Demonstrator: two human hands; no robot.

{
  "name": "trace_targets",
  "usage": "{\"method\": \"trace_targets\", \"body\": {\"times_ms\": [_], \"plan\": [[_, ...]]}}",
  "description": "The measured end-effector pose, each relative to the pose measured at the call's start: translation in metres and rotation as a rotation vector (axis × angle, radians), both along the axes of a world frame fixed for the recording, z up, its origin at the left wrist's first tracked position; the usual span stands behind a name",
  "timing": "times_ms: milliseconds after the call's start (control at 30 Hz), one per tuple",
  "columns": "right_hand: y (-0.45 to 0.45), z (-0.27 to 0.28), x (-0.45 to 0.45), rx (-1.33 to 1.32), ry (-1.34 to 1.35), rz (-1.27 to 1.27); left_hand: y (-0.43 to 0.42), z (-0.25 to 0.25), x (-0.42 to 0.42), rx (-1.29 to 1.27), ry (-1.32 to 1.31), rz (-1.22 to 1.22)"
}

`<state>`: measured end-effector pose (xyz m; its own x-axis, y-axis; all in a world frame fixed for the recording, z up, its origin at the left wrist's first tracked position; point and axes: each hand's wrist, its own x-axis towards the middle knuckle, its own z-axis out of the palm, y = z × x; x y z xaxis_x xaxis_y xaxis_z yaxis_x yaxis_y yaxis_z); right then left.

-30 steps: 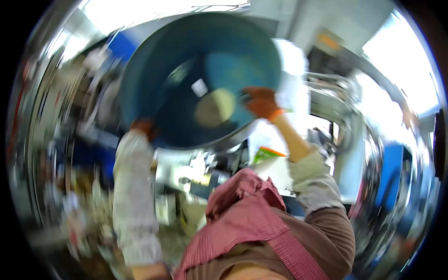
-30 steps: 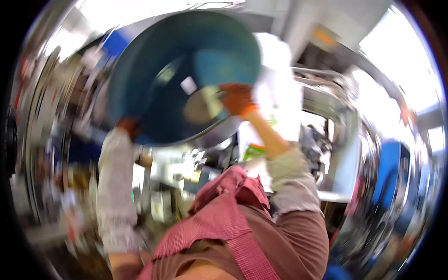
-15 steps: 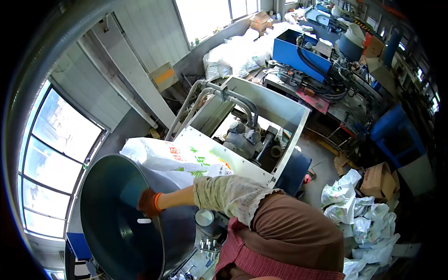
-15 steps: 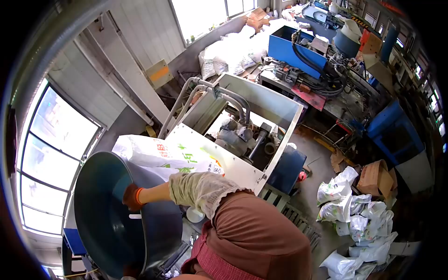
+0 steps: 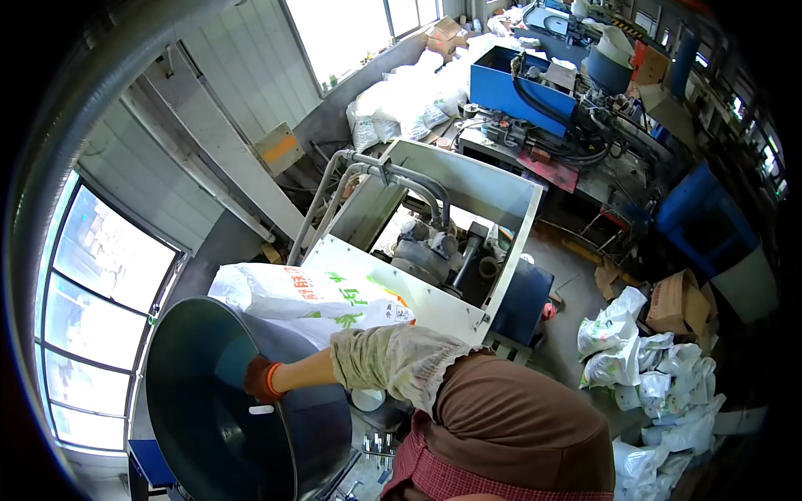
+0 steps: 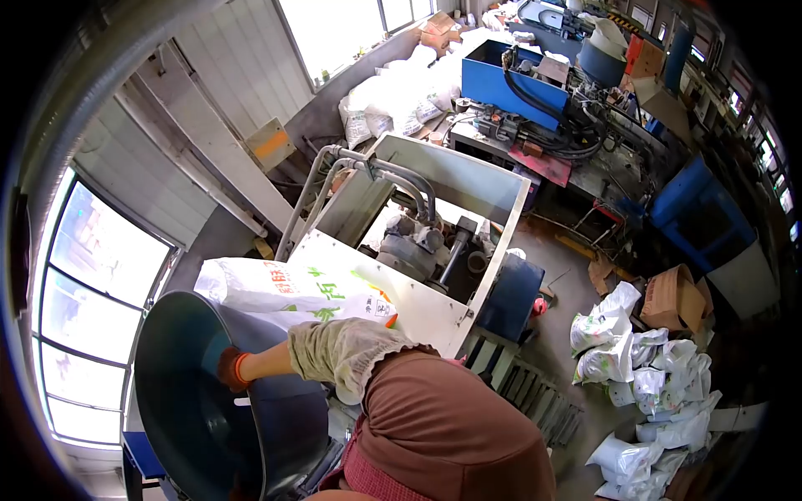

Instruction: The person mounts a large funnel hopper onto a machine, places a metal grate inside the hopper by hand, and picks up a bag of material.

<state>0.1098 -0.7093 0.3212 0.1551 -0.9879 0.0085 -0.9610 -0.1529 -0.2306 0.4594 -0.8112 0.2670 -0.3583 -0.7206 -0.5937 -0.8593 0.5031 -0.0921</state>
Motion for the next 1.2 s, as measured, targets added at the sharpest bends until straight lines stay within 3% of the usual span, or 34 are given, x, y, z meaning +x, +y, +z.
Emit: {"method": "trace_targets", "body": {"times_ms": [467,700,800,867,900,967,1067,1133,1167,1200], "plan": [[0.011,-0.001,0.006,0.007,0.028,0.046,0.01,-0.005,0.018,-0.022,-0.02,0.022],[-0.004,-0.012,0.008,0.023,-0.001,0.029,0.012,-0.029,0.102,-0.1,-0.054,-0.03],[-0.001,-0.007,0.006,0.089,0.026,0.021,0.026,-0.003,0.069,-0.127,-0.048,-0.018],[0.001,-0.006,0.006,0.068,0.034,-0.007,0.055,0.04,0.033,-0.229,0.055,0.187],[0.005,0.001,0.006,0.077,0.046,0.011,0.058,0.043,0.033,-0.229,0.061,0.165],[0.006,0.006,-0.001,0.077,0.113,0.013,0.056,0.036,0.038,-0.277,0.471,0.259],[-0.026,-0.01,0.005,0.116,0.141,0.029,0.065,0.051,0.024,-0.341,0.377,0.218],[-0.048,-0.031,0.008,0.19,0.098,0.003,0.064,0.054,0.013,-0.184,0.284,0.367],[-0.033,-0.019,0.005,0.148,0.085,0.006,0.07,0.052,0.013,-0.24,0.498,0.282],[-0.028,-0.013,0.002,0.147,0.086,-0.004,0.052,0.031,0.033,-0.239,0.501,0.273]]}}
